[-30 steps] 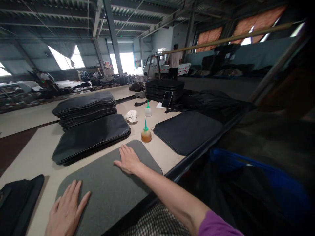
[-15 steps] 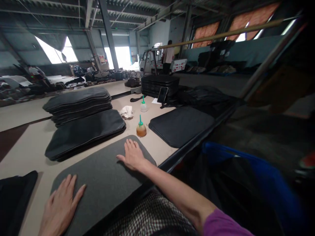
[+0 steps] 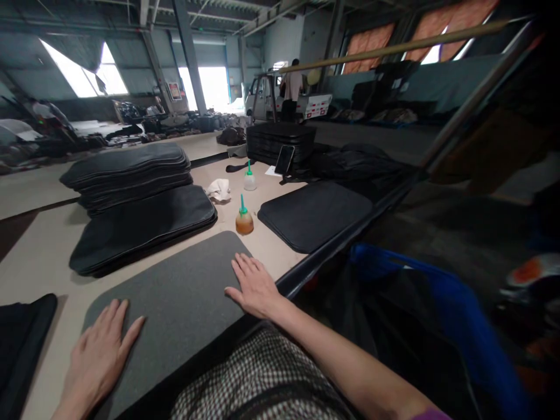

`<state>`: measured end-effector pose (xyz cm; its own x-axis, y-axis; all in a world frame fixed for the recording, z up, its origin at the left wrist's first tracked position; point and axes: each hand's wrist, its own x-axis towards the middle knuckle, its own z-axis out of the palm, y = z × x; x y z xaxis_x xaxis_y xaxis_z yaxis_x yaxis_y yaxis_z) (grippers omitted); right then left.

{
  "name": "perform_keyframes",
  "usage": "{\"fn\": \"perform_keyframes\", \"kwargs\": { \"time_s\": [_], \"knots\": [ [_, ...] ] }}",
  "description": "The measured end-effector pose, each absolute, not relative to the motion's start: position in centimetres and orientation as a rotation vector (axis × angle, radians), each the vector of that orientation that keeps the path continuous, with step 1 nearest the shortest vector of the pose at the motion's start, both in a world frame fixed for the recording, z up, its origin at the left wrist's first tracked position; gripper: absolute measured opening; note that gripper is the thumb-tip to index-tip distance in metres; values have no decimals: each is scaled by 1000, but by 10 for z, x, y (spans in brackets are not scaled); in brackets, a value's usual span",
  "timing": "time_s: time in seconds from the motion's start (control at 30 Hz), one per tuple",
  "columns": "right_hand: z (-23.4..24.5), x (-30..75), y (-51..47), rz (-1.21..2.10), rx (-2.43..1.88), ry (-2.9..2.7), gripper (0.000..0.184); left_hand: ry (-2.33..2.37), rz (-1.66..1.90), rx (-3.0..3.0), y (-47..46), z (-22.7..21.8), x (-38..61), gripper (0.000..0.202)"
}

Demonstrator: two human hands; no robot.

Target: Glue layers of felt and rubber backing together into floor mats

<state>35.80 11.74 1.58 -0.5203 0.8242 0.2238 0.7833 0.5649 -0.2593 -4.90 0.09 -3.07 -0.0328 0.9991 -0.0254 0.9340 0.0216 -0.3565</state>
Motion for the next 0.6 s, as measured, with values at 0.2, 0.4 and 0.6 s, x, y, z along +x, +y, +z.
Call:
{"fn": "perform_keyframes", "kwargs": {
  "time_s": [0.2, 0.4, 0.6],
  "knots": [
    [11, 395, 133, 27, -1340, -2452, 69, -2042, 431, -2000, 3, -31, -46, 68],
    [7, 443, 149, -25, -1311, -2331, 50, -2112, 379, -2010, 5, -24, -39, 66],
    [11, 464, 176, -62, -1387, -2241, 37, -2248, 288, -1964, 4, 0, -16, 61]
  ]
}}
